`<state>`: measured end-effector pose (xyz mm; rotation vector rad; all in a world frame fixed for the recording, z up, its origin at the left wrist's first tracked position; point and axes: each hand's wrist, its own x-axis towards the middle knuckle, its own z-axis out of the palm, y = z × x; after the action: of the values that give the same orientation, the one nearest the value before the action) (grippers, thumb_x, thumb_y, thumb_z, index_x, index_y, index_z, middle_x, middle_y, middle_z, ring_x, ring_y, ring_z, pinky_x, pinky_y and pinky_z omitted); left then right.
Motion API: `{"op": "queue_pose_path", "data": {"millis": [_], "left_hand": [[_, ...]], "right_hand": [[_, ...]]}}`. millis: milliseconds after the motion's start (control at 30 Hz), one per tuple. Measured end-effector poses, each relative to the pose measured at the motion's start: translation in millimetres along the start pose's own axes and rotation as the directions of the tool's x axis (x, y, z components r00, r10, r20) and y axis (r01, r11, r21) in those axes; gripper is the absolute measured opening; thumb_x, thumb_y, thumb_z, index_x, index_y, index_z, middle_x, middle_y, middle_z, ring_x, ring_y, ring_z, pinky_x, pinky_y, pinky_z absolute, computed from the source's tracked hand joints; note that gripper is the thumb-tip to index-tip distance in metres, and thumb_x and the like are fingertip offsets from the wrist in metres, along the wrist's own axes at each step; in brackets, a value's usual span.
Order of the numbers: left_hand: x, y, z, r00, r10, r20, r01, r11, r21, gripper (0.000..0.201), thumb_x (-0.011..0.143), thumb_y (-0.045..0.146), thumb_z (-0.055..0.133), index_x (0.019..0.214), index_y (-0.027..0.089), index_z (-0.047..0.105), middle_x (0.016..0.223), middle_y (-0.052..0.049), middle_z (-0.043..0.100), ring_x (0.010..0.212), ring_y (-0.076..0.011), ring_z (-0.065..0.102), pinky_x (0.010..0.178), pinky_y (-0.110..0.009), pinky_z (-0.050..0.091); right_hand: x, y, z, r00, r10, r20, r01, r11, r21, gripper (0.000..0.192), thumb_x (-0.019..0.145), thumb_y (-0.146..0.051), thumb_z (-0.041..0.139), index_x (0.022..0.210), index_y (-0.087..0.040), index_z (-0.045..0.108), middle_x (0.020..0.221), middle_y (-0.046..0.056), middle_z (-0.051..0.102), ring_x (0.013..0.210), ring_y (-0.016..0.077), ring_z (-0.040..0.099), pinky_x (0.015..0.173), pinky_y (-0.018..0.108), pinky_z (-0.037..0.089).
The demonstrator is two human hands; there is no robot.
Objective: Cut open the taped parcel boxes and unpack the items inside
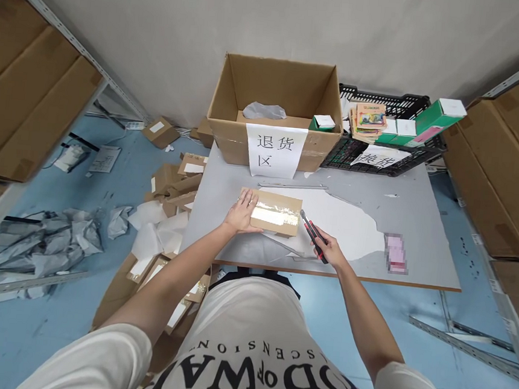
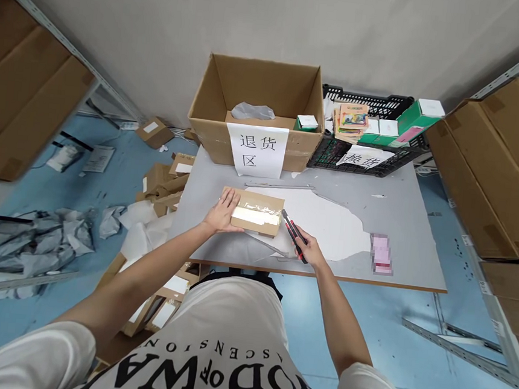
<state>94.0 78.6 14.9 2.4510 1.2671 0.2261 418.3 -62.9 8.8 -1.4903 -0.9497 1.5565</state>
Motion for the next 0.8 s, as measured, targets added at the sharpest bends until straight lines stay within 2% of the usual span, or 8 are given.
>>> {"op": "queue_pose_path", "data": {"millis": [200, 433, 800], "left_hand": [[0, 4, -3.8, 0.996, -0.055, 0.071, 0.046, 0.992, 0.117, 0.12, 0.059, 0.076, 0.06, 0.148, 0.007, 0.019, 0.155, -0.02, 0.008, 0.143, -0.0373, 0.0, 0.107, -0.048, 0.03], [0, 6, -6.6, 0.992, -0.058, 0.116, 0.039, 0.986, 0.159, 0.118, 0.061, 0.075, 0.058, 0.148, 0.007, 0.016, 0.155, -0.019, 0.008, 0.142, -0.0383, 0.001, 0.102, -0.049, 0.037], [1, 7, -6.1, 0.99, -0.069, 0.126, 0.054, 0.992, 0.118, 0.123, 0.057, 0.075, 0.062, 0.148, 0.007, 0.016, 0.156, -0.02, 0.004, 0.142, -0.039, -0.003, 0.103, -0.051, 0.035]], "right_hand": [[-9, 5, -1, 1.0, 0.014, 0.022, -0.014, 1.0, -0.011, 0.075, 0.078, -0.051, 0.062, 0.144, -0.024, 0.035, 0.073, -0.001, 0.059, 0.045, 0.0089, 0.049, 0.037, 0.022, 0.041], [-23, 13, -1, 0.999, 0.032, 0.044, -0.029, 0.998, -0.055, 0.075, 0.079, -0.053, 0.06, 0.144, -0.024, 0.035, 0.07, -0.001, 0.058, 0.042, 0.0078, 0.046, 0.037, 0.022, 0.039], [-43, 28, 15, 1.0, 0.004, -0.005, -0.004, 1.0, 0.01, 0.077, 0.078, -0.054, 0.06, 0.145, -0.025, 0.034, 0.071, -0.001, 0.058, 0.042, 0.0088, 0.047, 0.035, 0.023, 0.041]]}}
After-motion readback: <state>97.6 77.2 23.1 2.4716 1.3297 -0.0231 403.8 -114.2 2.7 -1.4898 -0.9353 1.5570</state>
